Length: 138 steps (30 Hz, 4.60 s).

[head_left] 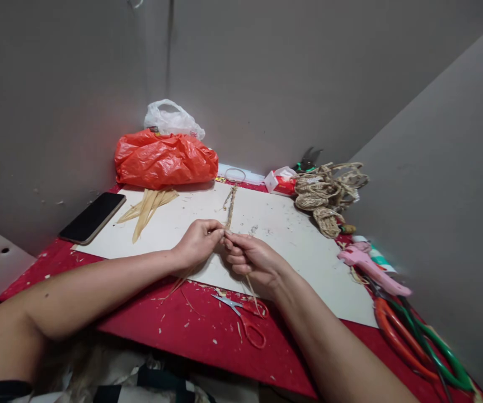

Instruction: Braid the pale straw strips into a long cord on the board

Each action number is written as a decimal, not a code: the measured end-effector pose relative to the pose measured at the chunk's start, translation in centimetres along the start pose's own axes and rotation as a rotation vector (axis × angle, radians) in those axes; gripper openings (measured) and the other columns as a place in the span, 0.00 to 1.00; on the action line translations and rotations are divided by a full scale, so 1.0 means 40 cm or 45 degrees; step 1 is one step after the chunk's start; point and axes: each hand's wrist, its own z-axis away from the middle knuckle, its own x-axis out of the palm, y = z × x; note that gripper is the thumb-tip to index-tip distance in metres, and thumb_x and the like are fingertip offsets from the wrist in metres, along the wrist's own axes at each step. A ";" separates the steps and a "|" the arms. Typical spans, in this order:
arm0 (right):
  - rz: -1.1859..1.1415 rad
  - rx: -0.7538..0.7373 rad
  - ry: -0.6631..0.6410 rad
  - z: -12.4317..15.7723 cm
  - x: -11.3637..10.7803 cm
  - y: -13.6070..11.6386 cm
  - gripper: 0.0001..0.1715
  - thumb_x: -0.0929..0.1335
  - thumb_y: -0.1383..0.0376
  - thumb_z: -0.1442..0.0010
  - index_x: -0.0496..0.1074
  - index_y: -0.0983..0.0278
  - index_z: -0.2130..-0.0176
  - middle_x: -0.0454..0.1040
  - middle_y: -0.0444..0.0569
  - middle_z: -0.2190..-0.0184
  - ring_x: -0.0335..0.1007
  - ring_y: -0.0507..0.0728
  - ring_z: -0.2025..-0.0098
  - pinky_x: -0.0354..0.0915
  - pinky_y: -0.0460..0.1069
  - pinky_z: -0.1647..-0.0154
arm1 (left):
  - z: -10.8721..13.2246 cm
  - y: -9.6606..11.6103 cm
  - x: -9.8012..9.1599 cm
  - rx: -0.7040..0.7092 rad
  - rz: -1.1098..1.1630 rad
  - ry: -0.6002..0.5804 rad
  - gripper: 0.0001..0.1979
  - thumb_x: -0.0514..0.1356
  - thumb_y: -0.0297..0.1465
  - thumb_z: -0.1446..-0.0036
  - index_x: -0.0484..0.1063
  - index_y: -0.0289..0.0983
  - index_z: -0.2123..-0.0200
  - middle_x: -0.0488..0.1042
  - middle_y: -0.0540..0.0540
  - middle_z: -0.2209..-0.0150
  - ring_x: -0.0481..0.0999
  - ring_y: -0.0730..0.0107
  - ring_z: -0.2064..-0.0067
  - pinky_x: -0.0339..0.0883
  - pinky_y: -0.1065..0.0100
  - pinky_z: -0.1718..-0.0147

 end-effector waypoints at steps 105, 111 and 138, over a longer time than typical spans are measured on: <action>1.602 -0.498 0.376 0.044 0.061 0.012 0.14 0.59 0.68 0.46 0.60 0.64 0.82 0.59 0.41 0.85 0.53 0.49 0.80 0.51 0.45 0.77 | -0.003 0.048 -0.023 -0.527 -0.010 -0.298 0.13 0.54 0.27 0.51 0.58 0.36 0.85 0.49 0.56 0.89 0.45 0.83 0.87 0.36 0.70 0.84; 1.545 -0.366 0.209 0.066 0.078 0.017 0.16 0.59 0.68 0.45 0.59 0.64 0.82 0.63 0.42 0.86 0.56 0.48 0.83 0.52 0.44 0.81 | 0.000 0.054 -0.020 -0.550 0.103 -0.323 0.12 0.55 0.26 0.52 0.58 0.36 0.85 0.49 0.57 0.90 0.45 0.83 0.87 0.35 0.70 0.85; 0.603 -0.051 0.156 -0.005 0.010 -0.004 0.18 0.63 0.57 0.49 0.55 0.62 0.82 0.45 0.33 0.92 0.33 0.44 0.89 0.32 0.43 0.88 | 0.002 0.004 -0.054 -0.159 -0.215 -0.399 0.14 0.55 0.36 0.52 0.72 0.30 0.74 0.63 0.53 0.81 0.55 0.80 0.79 0.50 0.73 0.78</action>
